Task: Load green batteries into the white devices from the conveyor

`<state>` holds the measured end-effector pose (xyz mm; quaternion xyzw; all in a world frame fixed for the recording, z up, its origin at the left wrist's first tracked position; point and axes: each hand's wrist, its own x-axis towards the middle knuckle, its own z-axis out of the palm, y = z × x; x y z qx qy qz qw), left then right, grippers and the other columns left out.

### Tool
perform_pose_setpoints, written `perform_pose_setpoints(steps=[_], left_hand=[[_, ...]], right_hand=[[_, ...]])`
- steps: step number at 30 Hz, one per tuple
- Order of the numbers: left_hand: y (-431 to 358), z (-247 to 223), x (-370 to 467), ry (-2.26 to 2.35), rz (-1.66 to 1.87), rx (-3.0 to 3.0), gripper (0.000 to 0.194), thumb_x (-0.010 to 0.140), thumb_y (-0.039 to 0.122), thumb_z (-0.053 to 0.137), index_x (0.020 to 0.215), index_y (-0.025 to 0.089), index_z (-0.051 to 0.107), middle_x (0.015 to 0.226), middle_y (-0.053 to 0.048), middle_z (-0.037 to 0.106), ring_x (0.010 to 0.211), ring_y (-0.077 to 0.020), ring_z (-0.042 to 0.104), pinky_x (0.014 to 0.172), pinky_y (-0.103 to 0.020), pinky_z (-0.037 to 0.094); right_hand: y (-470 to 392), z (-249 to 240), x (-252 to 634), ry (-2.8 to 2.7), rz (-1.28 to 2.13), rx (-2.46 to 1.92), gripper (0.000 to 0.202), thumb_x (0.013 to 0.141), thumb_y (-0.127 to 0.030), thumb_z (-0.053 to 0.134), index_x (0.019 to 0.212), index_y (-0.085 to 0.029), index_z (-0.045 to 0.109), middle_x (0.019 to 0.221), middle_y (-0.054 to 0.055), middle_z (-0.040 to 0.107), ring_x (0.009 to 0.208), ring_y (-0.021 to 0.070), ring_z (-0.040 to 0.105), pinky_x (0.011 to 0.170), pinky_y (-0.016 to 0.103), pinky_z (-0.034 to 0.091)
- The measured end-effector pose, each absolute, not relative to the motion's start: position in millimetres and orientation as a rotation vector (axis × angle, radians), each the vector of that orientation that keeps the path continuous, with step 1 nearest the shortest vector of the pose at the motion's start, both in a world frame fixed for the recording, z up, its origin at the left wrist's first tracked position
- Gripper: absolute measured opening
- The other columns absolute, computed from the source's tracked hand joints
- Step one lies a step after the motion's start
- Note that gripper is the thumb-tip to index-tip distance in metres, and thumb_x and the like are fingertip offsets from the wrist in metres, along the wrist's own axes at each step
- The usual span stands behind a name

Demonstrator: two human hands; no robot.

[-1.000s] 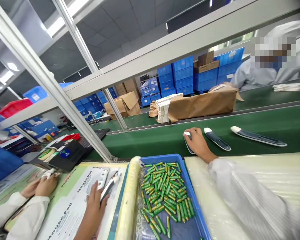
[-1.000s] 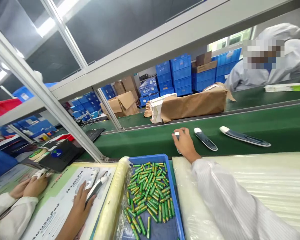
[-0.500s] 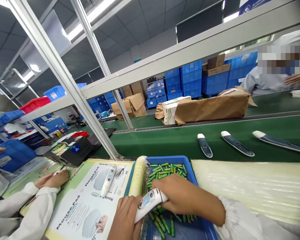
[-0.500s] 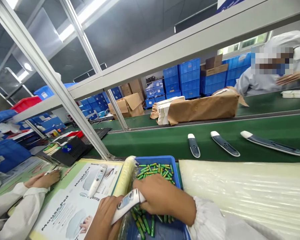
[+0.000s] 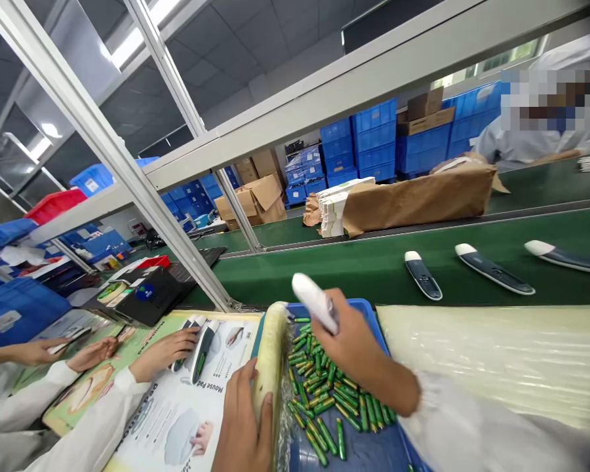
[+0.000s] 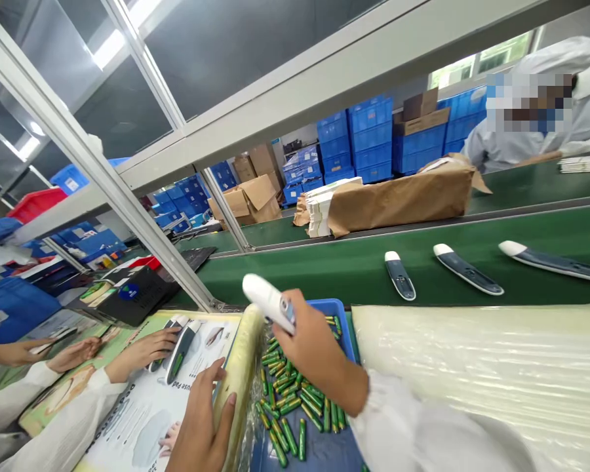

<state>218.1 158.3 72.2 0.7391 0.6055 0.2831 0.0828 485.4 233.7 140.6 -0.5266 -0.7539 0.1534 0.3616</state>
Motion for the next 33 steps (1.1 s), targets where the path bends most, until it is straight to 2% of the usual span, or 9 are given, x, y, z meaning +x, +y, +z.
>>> perform_pose_setpoints(steps=[6,10,13,15,19,23,26,30,33], left_hand=[[166,76,205,1.888,0.928,1.972,0.050,0.105,0.053,0.044,0.145,0.023,0.049,0.146,-0.016,0.058,0.139,-0.0304,0.058,0.118,-0.053,0.050],[196,67,165,2.274,0.954,1.964,0.072,0.100,0.066,0.036,0.146,0.014,0.053,0.150,-0.023,0.051,0.144,-0.0434,0.049,0.120,-0.067,0.042],[219,53,138,2.579,0.758,1.859,0.085,0.100,0.070,0.025,0.155,0.009,0.047,0.153,-0.029,0.048,0.143,-0.0526,0.047,0.112,-0.073,0.043],[229,44,128,2.613,0.662,1.801,0.088,0.100,0.071,0.021,0.158,0.008,0.044,0.150,-0.029,0.053,0.140,-0.0525,0.050,0.110,-0.073,0.045],[237,34,124,2.529,0.637,1.824,0.085,0.103,0.063,0.012,0.150,0.003,0.051,0.141,-0.031,0.061,0.136,-0.0517,0.053,0.111,-0.076,0.041],[235,34,121,2.390,0.703,1.780,0.081,0.105,0.054,0.010,0.151,-0.002,0.048,0.142,-0.034,0.063,0.140,-0.0516,0.053,0.116,-0.080,0.035],[224,38,116,2.305,0.768,1.732,0.078,0.106,0.059,0.014,0.153,0.008,0.049,0.157,-0.024,0.058,0.150,-0.0406,0.051,0.126,-0.065,0.038],[196,52,128,2.105,1.004,1.416,0.075,0.103,0.072,0.032,0.160,0.025,0.046,0.173,-0.010,0.043,0.161,-0.0344,0.038,0.131,-0.059,0.036],[177,76,158,1.931,1.004,1.443,0.071,0.103,0.070,0.037,0.160,0.028,0.050,0.174,-0.006,0.042,0.163,-0.0326,0.035,0.134,-0.059,0.030]], right_hand=[[256,125,499,-2.016,0.435,-1.420,0.044,0.089,-0.010,0.062,0.130,-0.019,0.049,0.098,0.007,0.071,0.072,0.0215,0.068,0.066,0.030,0.045],[286,142,563,-1.526,0.865,-1.168,0.044,0.084,-0.036,0.079,0.116,-0.021,0.052,0.082,-0.004,0.060,0.058,0.0130,0.054,0.058,0.027,0.041],[308,138,608,-1.135,1.077,-1.005,0.060,0.066,-0.056,0.093,0.102,-0.020,0.061,0.069,-0.008,0.049,0.055,0.0094,0.042,0.051,0.025,0.033],[320,124,629,-0.989,1.045,-1.019,0.064,0.061,-0.062,0.094,0.097,-0.018,0.065,0.068,-0.007,0.047,0.056,0.0087,0.038,0.048,0.024,0.031],[345,90,648,-0.987,0.862,-1.259,0.059,0.070,-0.064,0.088,0.097,-0.016,0.069,0.076,-0.001,0.058,0.058,0.0098,0.044,0.047,0.024,0.036],[369,64,651,-1.070,0.785,-1.465,0.047,0.063,-0.031,0.096,0.100,-0.014,0.072,0.089,0.005,0.072,0.068,0.0150,0.060,0.059,0.027,0.050],[378,54,657,-1.152,0.722,-1.574,0.036,0.066,-0.018,0.090,0.098,-0.012,0.075,0.092,0.011,0.075,0.082,0.0246,0.068,0.079,0.037,0.057],[376,62,661,-1.230,0.573,-1.638,0.036,0.072,-0.019,0.085,0.106,-0.012,0.076,0.102,0.016,0.073,0.111,0.0351,0.066,0.110,0.049,0.048],[353,87,631,-1.433,0.474,-1.525,0.050,0.084,-0.034,0.080,0.128,-0.012,0.070,0.125,0.019,0.066,0.104,0.0300,0.068,0.109,0.049,0.050]])
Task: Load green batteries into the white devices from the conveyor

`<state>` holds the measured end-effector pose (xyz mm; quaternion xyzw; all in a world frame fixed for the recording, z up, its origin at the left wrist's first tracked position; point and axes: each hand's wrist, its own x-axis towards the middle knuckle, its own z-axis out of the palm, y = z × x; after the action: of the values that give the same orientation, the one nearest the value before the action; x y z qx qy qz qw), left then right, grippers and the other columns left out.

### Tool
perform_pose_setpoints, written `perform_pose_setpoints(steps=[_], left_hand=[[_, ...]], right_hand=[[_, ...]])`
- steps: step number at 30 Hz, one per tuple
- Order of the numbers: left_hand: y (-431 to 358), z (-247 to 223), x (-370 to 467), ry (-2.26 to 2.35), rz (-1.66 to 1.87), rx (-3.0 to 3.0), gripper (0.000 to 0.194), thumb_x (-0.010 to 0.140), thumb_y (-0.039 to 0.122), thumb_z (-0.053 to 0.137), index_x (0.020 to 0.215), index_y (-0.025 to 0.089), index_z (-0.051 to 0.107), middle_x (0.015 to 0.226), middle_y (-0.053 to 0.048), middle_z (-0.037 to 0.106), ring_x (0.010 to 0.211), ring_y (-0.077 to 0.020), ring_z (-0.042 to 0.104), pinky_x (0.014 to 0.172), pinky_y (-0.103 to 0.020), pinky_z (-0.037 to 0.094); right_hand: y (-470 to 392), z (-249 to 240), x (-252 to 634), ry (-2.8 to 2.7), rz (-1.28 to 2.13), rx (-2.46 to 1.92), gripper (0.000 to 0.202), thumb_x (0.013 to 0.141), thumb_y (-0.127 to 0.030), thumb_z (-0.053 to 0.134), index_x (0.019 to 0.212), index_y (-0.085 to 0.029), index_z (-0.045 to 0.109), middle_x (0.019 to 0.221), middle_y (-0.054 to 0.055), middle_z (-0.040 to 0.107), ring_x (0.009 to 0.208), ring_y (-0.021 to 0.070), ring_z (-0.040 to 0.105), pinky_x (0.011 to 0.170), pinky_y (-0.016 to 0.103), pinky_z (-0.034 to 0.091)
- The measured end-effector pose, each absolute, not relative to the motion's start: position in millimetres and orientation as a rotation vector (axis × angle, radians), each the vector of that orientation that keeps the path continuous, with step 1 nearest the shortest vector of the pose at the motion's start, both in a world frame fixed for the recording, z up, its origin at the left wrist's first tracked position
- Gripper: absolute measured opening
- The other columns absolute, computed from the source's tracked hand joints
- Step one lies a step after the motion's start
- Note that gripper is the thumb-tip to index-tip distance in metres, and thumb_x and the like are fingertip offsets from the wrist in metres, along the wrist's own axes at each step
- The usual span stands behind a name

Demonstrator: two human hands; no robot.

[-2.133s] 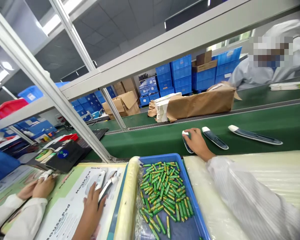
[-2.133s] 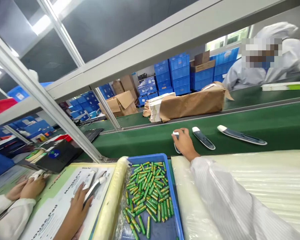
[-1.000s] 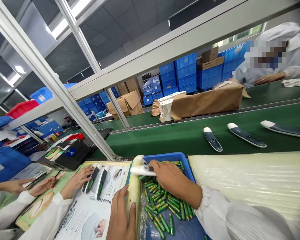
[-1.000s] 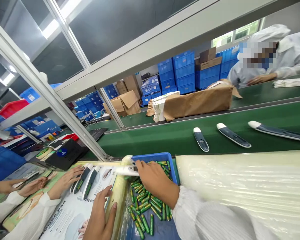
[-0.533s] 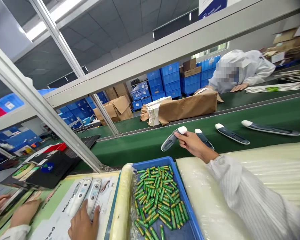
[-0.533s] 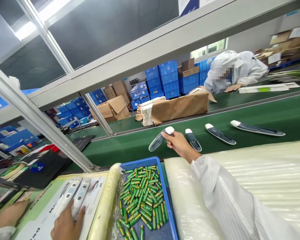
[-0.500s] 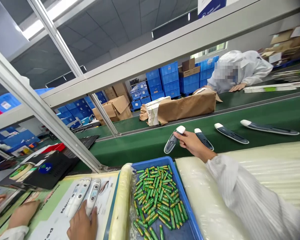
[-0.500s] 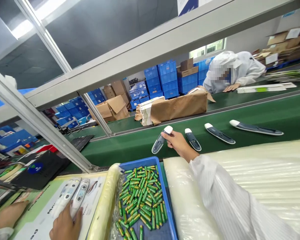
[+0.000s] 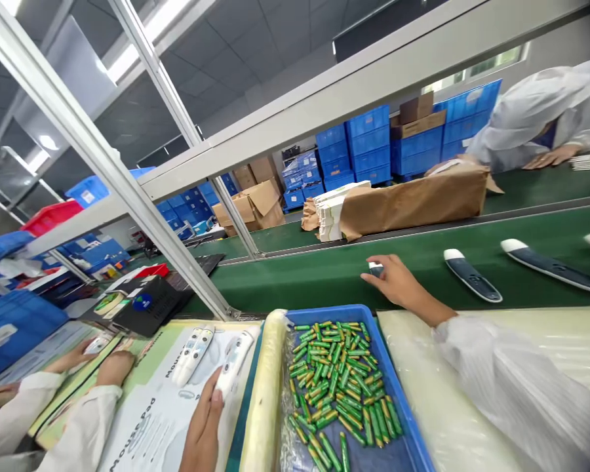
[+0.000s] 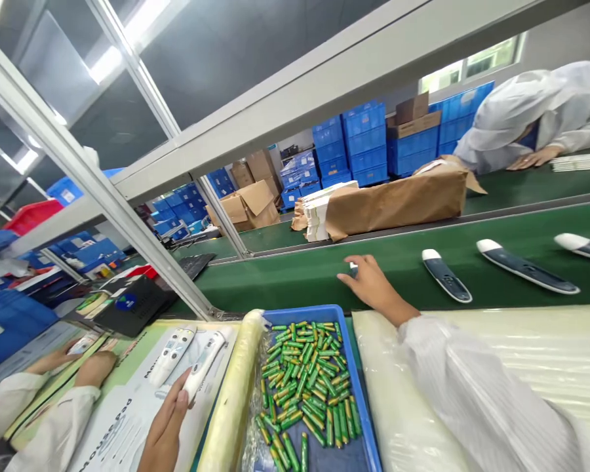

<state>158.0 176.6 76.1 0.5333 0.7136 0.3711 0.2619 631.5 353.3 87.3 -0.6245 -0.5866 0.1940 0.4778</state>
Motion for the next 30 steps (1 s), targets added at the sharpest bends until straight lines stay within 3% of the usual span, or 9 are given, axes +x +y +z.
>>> perform_pose_setpoints(steps=[2,4,8,13,15,18,21,25,30], left_hand=[[168,95,181,1.819,0.906,1.553,0.067,0.104,0.069,0.040,0.157,0.031,0.054,0.173,-0.003,0.044,0.164,-0.0306,0.032,0.135,-0.058,0.025],[164,111,201,1.690,0.787,1.679,0.062,0.104,0.066,0.042,0.154,0.033,0.057,0.170,-0.002,0.048,0.165,-0.0293,0.032,0.136,-0.058,0.024],[165,112,216,1.506,0.688,1.897,0.057,0.107,0.058,0.041,0.155,0.029,0.054,0.157,-0.012,0.059,0.152,-0.0280,0.052,0.126,-0.049,0.045],[169,75,223,1.623,1.014,2.100,0.090,0.101,0.048,0.056,0.168,0.021,0.002,0.151,-0.021,0.052,0.138,-0.0329,0.057,0.116,-0.057,0.048],[170,65,229,1.618,1.124,2.144,0.093,0.099,0.046,0.057,0.167,0.022,-0.003,0.151,-0.021,0.049,0.136,-0.0342,0.055,0.111,-0.057,0.049],[178,59,223,1.668,1.201,2.145,0.087,0.100,0.045,0.053,0.166,0.022,0.001,0.148,-0.021,0.051,0.133,-0.0352,0.056,0.105,-0.057,0.051],[204,63,185,2.030,1.115,2.100,0.081,0.100,0.055,0.051,0.165,0.021,0.016,0.150,-0.022,0.051,0.141,-0.0414,0.051,0.113,-0.068,0.043],[256,71,109,2.566,0.752,1.882,0.085,0.095,0.073,0.044,0.162,0.022,0.035,0.170,-0.027,0.025,0.161,-0.0498,0.023,0.124,-0.078,0.021],[290,56,58,2.527,0.686,1.777,0.082,0.089,0.074,0.041,0.145,0.015,0.054,0.161,-0.028,0.043,0.153,-0.0496,0.041,0.124,-0.070,0.034]], right_hand=[[324,106,591,-1.744,0.494,-1.276,0.066,0.088,-0.047,0.078,0.145,-0.017,0.060,0.142,0.018,0.059,0.107,0.0279,0.068,0.103,0.047,0.054],[286,120,546,-2.115,0.585,-0.987,0.086,0.083,-0.051,0.086,0.156,-0.025,0.050,0.153,0.015,0.054,0.128,0.0307,0.063,0.109,0.046,0.051],[228,130,489,-2.604,0.503,-0.876,0.039,0.094,-0.022,0.071,0.132,-0.019,0.066,0.122,0.013,0.074,0.112,0.0318,0.071,0.099,0.045,0.055],[231,143,498,-2.176,0.498,-1.001,0.051,0.094,-0.009,0.060,0.143,-0.023,0.056,0.132,0.011,0.071,0.111,0.0259,0.071,0.097,0.036,0.054],[241,139,500,-1.832,0.477,-1.148,0.051,0.100,-0.013,0.054,0.149,-0.022,0.048,0.133,0.012,0.069,0.110,0.0236,0.070,0.096,0.034,0.053],[251,122,494,-1.868,0.460,-1.300,0.046,0.099,-0.008,0.048,0.144,-0.017,0.048,0.128,0.016,0.069,0.105,0.0253,0.071,0.091,0.035,0.053],[257,113,496,-2.096,0.507,-1.341,0.045,0.094,-0.005,0.051,0.137,-0.016,0.051,0.115,0.014,0.072,0.090,0.0247,0.073,0.081,0.034,0.052],[279,130,532,-1.688,0.654,-1.226,0.037,0.091,-0.027,0.069,0.124,-0.018,0.054,0.101,0.007,0.070,0.074,0.0186,0.065,0.069,0.030,0.049],[315,140,598,-1.053,1.085,-0.933,0.064,0.066,-0.056,0.095,0.108,-0.017,0.066,0.067,-0.006,0.056,0.057,0.0119,0.049,0.056,0.027,0.043]])
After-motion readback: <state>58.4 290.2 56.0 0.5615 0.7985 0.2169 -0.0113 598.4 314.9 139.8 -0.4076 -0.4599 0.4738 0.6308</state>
